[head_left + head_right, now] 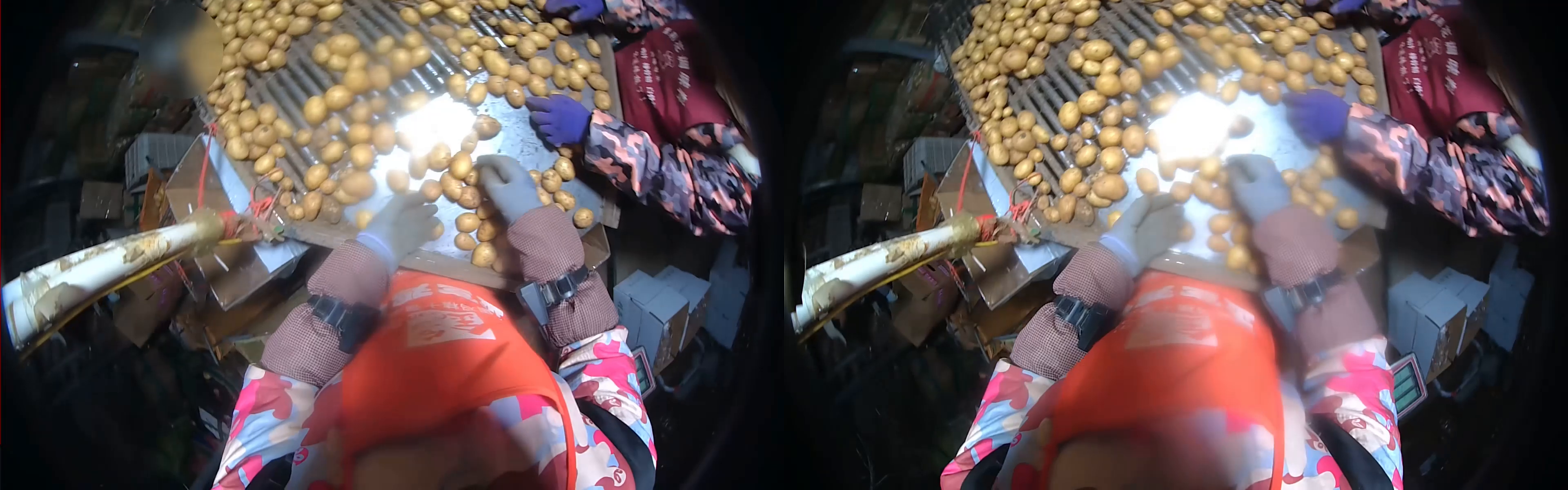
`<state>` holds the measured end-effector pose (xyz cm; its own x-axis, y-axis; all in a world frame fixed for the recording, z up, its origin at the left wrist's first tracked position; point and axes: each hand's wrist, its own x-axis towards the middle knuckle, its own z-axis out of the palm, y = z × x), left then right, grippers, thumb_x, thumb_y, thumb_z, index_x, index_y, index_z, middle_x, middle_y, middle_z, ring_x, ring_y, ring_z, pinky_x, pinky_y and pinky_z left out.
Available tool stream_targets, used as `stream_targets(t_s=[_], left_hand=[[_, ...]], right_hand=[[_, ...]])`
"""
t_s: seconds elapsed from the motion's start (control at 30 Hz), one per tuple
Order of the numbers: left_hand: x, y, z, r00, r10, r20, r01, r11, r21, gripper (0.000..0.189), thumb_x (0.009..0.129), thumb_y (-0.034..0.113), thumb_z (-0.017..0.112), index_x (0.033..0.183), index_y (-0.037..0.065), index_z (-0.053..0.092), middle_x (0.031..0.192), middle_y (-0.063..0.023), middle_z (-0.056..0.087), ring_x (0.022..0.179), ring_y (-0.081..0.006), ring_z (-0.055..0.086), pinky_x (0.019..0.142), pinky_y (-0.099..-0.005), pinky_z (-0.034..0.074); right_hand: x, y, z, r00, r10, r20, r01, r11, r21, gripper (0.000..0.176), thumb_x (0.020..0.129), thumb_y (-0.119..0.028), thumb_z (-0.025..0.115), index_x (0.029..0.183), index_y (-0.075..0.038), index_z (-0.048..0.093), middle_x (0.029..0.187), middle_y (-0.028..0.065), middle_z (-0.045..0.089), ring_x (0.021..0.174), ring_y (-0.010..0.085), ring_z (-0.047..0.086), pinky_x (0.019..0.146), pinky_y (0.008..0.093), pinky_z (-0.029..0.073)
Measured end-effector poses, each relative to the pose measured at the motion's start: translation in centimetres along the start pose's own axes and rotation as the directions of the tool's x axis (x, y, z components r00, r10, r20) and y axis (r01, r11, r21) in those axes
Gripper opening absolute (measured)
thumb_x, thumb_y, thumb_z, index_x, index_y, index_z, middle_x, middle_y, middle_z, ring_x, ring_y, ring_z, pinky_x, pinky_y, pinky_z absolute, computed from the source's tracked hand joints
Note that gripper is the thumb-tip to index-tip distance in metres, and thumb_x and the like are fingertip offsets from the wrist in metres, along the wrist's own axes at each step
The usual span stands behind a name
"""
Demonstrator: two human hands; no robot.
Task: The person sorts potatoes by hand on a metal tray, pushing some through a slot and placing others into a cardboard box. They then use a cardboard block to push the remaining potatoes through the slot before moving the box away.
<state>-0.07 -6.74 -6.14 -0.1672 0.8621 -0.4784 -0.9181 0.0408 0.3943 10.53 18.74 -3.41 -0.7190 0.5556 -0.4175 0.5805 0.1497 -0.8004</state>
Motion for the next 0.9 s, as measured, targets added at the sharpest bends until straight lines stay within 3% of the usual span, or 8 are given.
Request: stream_targets(t_s=[0.17, 0.4, 0.6, 0.73, 0.8, 0.83, 0.87, 0.9], left_hand=[[-3.4, -1.7, -2.9, 0.959, 0.191, -0.208, -0.146, 0.966, 0.215, 0.030, 0.092, 0.023, 0.058, 0.120, 0.016, 0.066, 0.128, -0.0012, 0.062, 0.130, -0.0185, 0.052, 0.112, -0.0387, 0.039], [-4.6, -0.2, 1.5, 0.938, 0.339, -0.078, -0.181, 0.666, 0.724, 0.032, 0.092, 0.011, 0.055, 0.123, 0.013, 0.064, 0.125, -0.0038, 0.063, 0.126, -0.0186, 0.054, 0.109, -0.0346, 0.041], [-8.1, 0.5, 3.8, 0.938, 0.315, -0.145, -0.144, 0.733, 0.665, 0.043, 0.090, -0.005, 0.058, 0.131, 0.008, 0.059, 0.127, -0.0077, 0.062, 0.121, -0.0195, 0.058, 0.102, -0.0301, 0.047], [-15.4, 0.5, -1.9, 0.895, 0.377, -0.239, -0.212, 0.831, 0.514, 0.054, 0.087, -0.010, 0.063, 0.138, 0.006, 0.055, 0.128, -0.0083, 0.062, 0.117, -0.0183, 0.061, 0.096, -0.0293, 0.052], [-21.3, 2.9, -5.5, 0.795, 0.549, -0.258, -0.168, 0.608, 0.776, 0.050, 0.092, 0.004, 0.068, 0.140, 0.006, 0.053, 0.125, -0.0083, 0.063, 0.115, -0.0192, 0.062, 0.089, -0.0303, 0.056], [-22.4, 4.6, -7.8, 0.741, 0.443, -0.505, -0.404, 0.894, 0.192, 0.045, 0.096, 0.018, 0.064, 0.136, 0.002, 0.054, 0.126, -0.0143, 0.063, 0.116, -0.0253, 0.063, 0.094, -0.0381, 0.055], [-23.5, 6.2, -10.1, 0.631, 0.303, -0.714, -0.704, 0.611, -0.363, 0.048, 0.099, 0.031, 0.060, 0.132, -0.003, 0.055, 0.126, -0.0202, 0.063, 0.116, -0.0313, 0.063, 0.100, -0.0460, 0.055], [-24.9, 6.6, -13.5, 0.502, 0.284, -0.817, -0.774, 0.568, -0.278, 0.047, 0.099, 0.035, 0.059, 0.127, -0.003, 0.056, 0.124, -0.0218, 0.063, 0.118, -0.0346, 0.061, 0.104, -0.0479, 0.051]], right_hand=[[0.5, -1.8, 2.6, 0.832, -0.549, 0.080, 0.478, 0.637, -0.605, 0.041, 0.086, -0.021, 0.069, 0.126, -0.015, 0.065, 0.131, 0.0161, 0.060, 0.106, 0.0386, 0.064, 0.093, 0.0472, 0.053], [3.7, -2.4, 1.9, 0.950, -0.305, -0.064, 0.263, 0.893, -0.364, 0.039, 0.084, -0.011, 0.071, 0.122, -0.008, 0.065, 0.119, 0.0118, 0.064, 0.101, 0.0316, 0.067, 0.091, 0.0407, 0.054], [-6.4, -2.4, 6.5, 0.823, -0.231, 0.519, 0.275, 0.962, -0.007, 0.043, 0.097, -0.030, 0.055, 0.137, -0.014, 0.060, 0.130, 0.0244, 0.061, 0.128, 0.0363, 0.055, 0.111, 0.0433, 0.040], [-1.3, 3.7, 4.2, 0.849, -0.437, 0.296, 0.526, 0.743, -0.413, 0.034, 0.100, -0.028, 0.051, 0.124, -0.010, 0.065, 0.114, 0.0210, 0.066, 0.115, 0.0357, 0.061, 0.100, 0.0454, 0.047], [1.2, 3.8, 3.2, 0.994, -0.076, 0.082, 0.104, 0.896, -0.432, 0.029, 0.098, -0.018, 0.061, 0.124, -0.007, 0.069, 0.116, 0.0152, 0.069, 0.106, 0.0251, 0.067, 0.092, 0.0331, 0.053], [2.6, 3.4, 3.0, 0.979, -0.203, -0.014, 0.170, 0.853, -0.493, 0.029, 0.098, -0.017, 0.060, 0.124, -0.007, 0.068, 0.114, 0.0150, 0.070, 0.104, 0.0252, 0.068, 0.090, 0.0336, 0.053], [3.4, 3.0, 3.0, 0.939, -0.328, -0.100, 0.221, 0.801, -0.556, 0.029, 0.098, -0.017, 0.060, 0.124, -0.007, 0.068, 0.113, 0.0149, 0.070, 0.102, 0.0253, 0.069, 0.088, 0.0341, 0.054], [0.4, -3.3, 5.5, 0.960, -0.260, -0.099, 0.199, 0.890, -0.410, 0.030, 0.097, -0.019, 0.062, 0.124, -0.007, 0.068, 0.111, 0.0158, 0.070, 0.102, 0.0257, 0.069, 0.089, 0.0356, 0.054]])
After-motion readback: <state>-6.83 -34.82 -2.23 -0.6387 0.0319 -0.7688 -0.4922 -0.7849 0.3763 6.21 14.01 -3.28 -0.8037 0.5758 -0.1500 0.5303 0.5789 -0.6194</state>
